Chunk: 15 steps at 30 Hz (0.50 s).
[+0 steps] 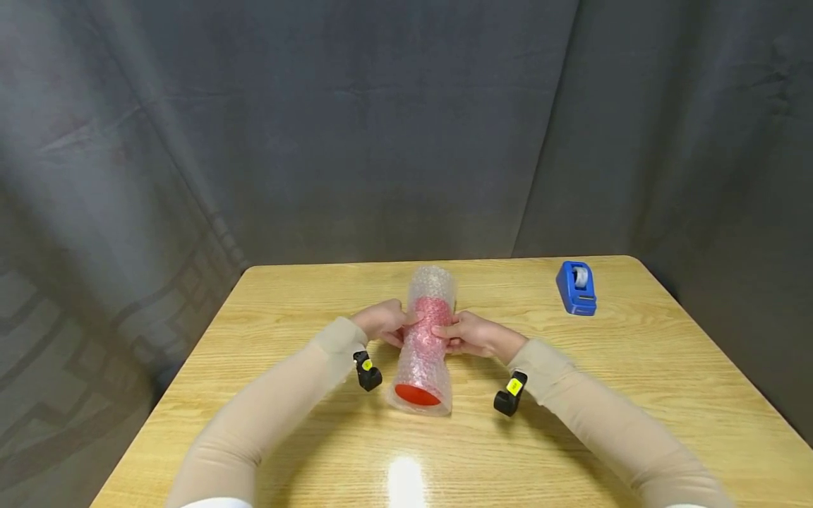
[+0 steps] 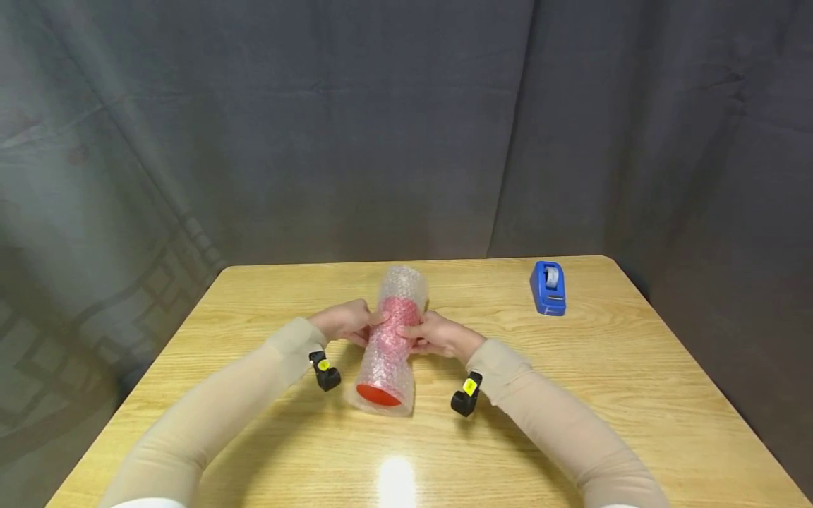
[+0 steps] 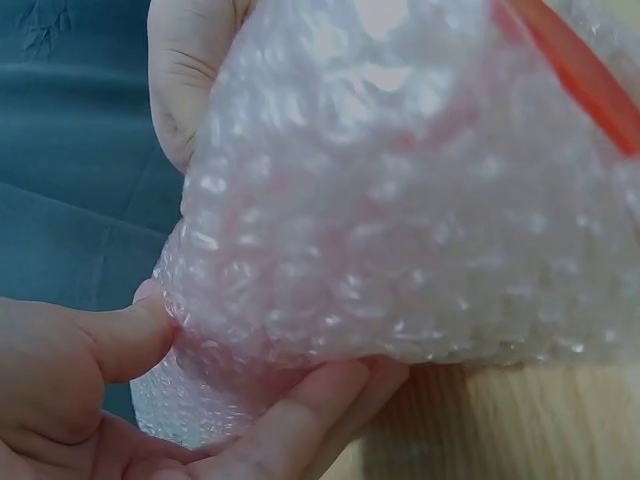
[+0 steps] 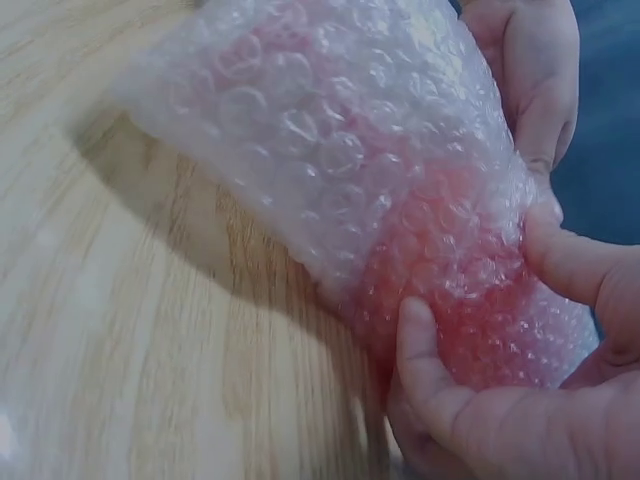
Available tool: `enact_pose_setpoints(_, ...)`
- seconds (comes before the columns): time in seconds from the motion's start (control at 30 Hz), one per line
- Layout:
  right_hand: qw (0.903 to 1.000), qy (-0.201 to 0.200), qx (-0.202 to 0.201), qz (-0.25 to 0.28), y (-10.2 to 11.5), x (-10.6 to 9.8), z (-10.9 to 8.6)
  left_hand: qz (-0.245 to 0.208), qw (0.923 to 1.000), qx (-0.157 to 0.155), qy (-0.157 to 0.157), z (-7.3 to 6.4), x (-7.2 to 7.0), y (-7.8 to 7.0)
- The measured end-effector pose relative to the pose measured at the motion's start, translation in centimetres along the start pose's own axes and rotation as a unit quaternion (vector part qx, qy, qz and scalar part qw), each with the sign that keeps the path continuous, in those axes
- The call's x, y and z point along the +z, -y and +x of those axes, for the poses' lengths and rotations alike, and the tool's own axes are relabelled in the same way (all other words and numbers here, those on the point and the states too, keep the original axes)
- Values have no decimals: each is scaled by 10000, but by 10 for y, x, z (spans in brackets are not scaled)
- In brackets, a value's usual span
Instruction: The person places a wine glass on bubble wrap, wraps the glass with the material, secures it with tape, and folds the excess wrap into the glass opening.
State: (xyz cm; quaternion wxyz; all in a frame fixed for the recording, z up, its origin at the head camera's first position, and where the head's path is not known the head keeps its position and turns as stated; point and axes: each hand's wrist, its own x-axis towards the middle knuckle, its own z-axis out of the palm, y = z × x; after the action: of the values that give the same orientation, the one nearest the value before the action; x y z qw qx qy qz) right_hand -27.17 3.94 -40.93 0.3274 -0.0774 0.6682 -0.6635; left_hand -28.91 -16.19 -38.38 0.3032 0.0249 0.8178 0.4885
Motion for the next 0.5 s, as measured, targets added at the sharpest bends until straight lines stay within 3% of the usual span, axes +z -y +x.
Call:
enact_pose_setpoints(0.17,9990,272,16,366,-6,-5,2,342,9985,417,-53,-4,2,-2)
enact_pose_setpoints(0.3,9972,463,63,582,-9,-11,0,1037,9915,723,-292,-9,9,-12)
enact_pose_setpoints(0.5,9970,457,220,578,-8,-17,-8,2796,9537,791,-781,-10,21,-25)
